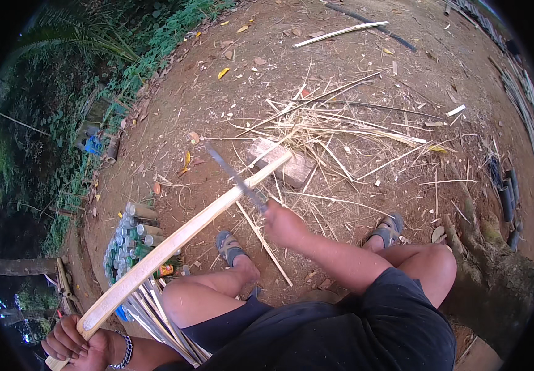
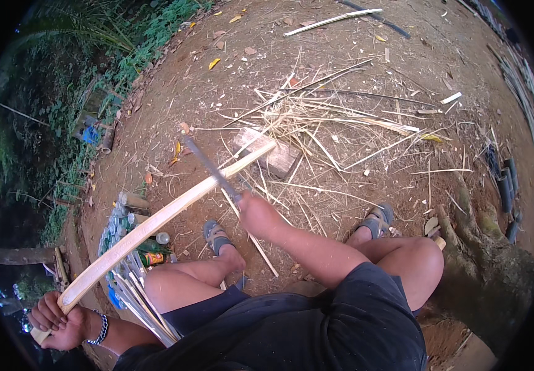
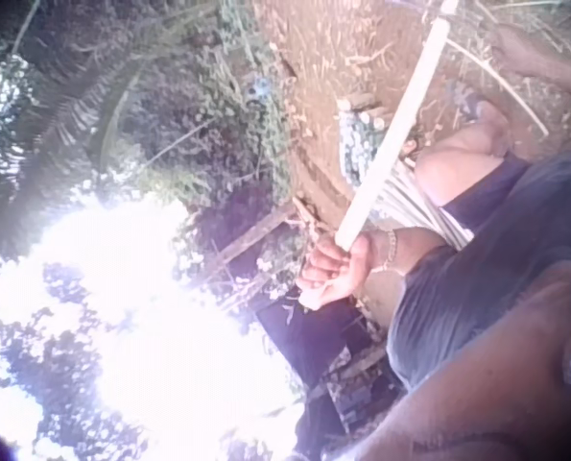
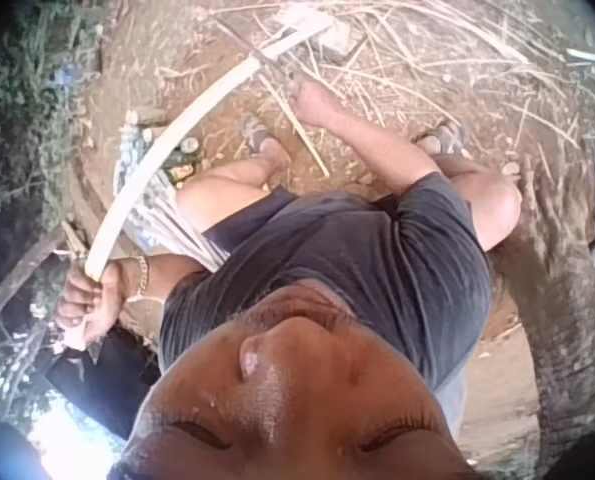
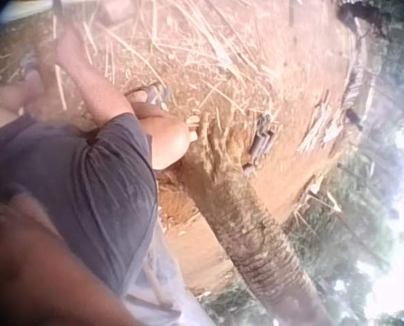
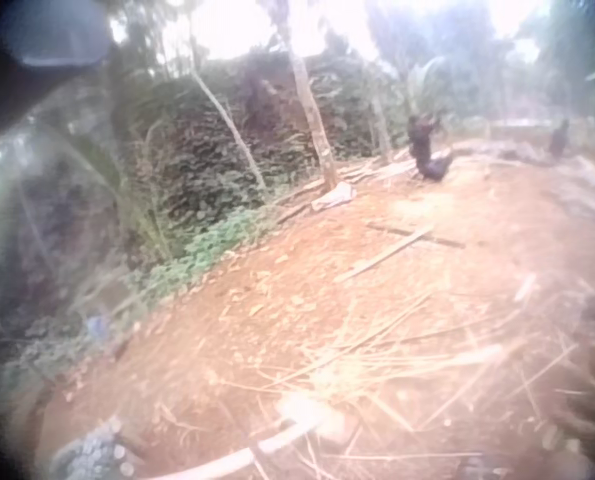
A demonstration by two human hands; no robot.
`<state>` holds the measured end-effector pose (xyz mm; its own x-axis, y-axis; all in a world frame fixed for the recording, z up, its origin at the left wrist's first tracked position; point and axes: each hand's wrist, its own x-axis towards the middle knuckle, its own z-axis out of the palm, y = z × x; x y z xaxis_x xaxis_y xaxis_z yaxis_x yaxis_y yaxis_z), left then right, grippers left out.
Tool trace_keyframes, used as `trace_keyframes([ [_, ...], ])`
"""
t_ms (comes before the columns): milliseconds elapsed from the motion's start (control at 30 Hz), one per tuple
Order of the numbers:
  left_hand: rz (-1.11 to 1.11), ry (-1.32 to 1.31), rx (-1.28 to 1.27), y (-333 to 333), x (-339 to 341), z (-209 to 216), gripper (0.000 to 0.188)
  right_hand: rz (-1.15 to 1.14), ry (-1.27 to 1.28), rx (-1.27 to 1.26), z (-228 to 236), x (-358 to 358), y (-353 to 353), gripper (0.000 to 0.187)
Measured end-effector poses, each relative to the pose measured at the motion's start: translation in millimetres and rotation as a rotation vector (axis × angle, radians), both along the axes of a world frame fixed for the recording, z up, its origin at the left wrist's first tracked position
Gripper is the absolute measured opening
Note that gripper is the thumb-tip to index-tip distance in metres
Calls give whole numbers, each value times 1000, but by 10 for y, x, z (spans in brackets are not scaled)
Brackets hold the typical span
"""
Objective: The person shaves and thins bamboo strips using a large knife against a wooden block on the ground.
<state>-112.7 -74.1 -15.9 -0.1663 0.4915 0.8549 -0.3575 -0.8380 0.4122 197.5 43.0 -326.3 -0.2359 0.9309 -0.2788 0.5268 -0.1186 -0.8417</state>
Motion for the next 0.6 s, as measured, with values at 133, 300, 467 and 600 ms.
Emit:
trace_keyframes([
  [133,24,-35,12,-68,40,-96,74,265,137,296,565,-268,-374,20],
  [300,5,-52,-13,-174,108,-185,64,-48,-173,-16,-337,70,-123,17],
  [467,21,-99,-37,-211,134,-215,54,197,-105,357,368,-116,-391,14],
  [600,29,-104,-31,-130,196,-237,51,-174,-192,-30,-747,205,-50,16],
])
